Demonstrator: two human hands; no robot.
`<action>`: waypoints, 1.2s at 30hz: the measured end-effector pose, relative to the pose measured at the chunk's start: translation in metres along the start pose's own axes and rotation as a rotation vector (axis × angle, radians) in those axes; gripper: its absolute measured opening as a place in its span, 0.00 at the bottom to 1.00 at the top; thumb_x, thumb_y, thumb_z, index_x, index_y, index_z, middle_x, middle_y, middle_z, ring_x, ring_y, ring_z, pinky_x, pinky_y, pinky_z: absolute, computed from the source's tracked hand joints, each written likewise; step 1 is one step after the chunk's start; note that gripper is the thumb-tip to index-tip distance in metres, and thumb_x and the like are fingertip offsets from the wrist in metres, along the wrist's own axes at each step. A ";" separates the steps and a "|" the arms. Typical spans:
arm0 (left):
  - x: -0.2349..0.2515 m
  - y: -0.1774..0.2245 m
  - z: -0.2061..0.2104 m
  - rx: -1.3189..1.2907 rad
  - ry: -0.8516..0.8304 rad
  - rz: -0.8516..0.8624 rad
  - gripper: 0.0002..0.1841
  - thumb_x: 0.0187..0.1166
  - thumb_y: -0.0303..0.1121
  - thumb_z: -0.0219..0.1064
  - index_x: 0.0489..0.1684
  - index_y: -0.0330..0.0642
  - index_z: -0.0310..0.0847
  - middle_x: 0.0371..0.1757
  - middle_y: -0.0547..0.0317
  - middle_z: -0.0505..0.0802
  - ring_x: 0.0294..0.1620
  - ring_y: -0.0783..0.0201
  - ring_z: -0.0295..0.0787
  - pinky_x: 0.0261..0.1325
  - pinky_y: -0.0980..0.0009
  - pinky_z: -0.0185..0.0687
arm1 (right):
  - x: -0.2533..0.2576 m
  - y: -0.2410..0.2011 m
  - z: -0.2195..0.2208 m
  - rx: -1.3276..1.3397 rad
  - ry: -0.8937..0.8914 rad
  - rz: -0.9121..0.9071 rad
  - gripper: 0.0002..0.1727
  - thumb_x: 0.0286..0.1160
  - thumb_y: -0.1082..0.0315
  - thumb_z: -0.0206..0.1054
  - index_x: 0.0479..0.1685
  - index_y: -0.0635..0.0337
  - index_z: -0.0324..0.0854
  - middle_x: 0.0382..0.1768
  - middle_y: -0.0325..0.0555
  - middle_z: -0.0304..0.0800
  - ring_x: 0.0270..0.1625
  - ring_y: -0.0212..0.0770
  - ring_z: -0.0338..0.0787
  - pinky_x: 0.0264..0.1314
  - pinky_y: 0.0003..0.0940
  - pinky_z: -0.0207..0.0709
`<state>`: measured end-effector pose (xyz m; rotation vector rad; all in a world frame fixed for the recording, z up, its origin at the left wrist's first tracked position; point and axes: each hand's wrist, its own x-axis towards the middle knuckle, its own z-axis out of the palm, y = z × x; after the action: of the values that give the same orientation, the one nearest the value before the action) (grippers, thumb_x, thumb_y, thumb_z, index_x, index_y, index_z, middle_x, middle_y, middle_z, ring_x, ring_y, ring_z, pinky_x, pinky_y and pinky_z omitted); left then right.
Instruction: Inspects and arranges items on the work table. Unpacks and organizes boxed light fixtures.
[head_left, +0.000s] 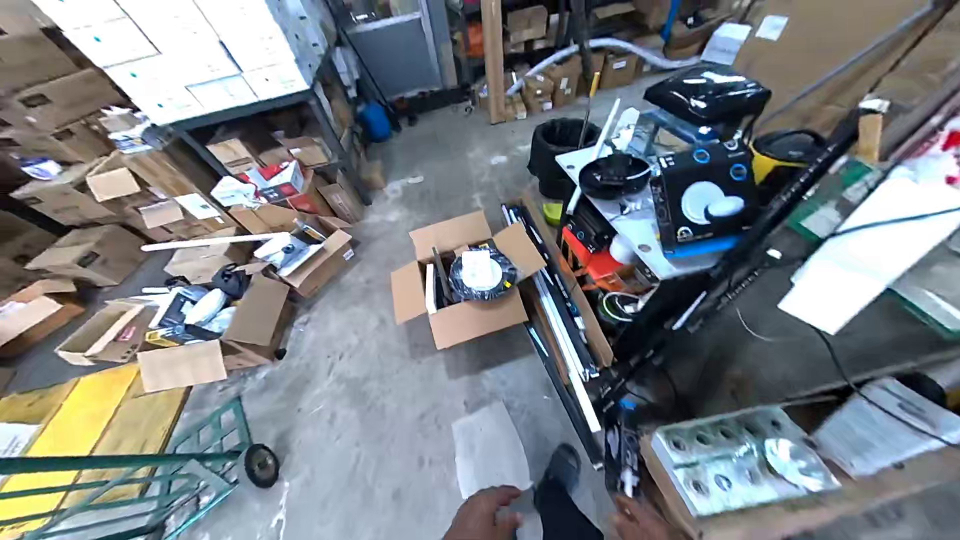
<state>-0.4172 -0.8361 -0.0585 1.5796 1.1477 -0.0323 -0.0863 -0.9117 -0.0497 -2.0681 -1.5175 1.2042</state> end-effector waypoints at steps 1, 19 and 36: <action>0.014 0.026 -0.007 -0.018 0.036 0.127 0.30 0.88 0.50 0.60 0.85 0.45 0.70 0.76 0.42 0.84 0.76 0.46 0.82 0.81 0.42 0.71 | 0.028 -0.026 -0.007 -0.038 0.039 -0.162 0.22 0.83 0.59 0.65 0.68 0.65 0.85 0.62 0.64 0.89 0.65 0.61 0.89 0.72 0.62 0.78; 0.179 0.129 -0.165 -0.041 0.684 0.600 0.35 0.82 0.62 0.59 0.71 0.37 0.80 0.72 0.45 0.87 0.77 0.54 0.81 0.80 0.49 0.75 | 0.289 -0.206 -0.081 -0.357 0.071 -1.104 0.18 0.80 0.50 0.64 0.46 0.54 0.90 0.44 0.48 0.93 0.45 0.47 0.93 0.46 0.46 0.87; 0.311 -0.016 -0.325 -0.556 0.357 -0.001 0.26 0.71 0.44 0.78 0.66 0.39 0.86 0.65 0.48 0.91 0.67 0.56 0.87 0.74 0.55 0.80 | 0.377 -0.233 0.014 -0.110 -0.205 -0.030 0.13 0.76 0.63 0.71 0.42 0.66 0.92 0.55 0.60 0.91 0.64 0.57 0.88 0.72 0.55 0.80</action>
<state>-0.4360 -0.3910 -0.1247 1.1078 1.2902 0.5439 -0.2120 -0.4872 -0.0703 -2.0340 -1.7348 1.3866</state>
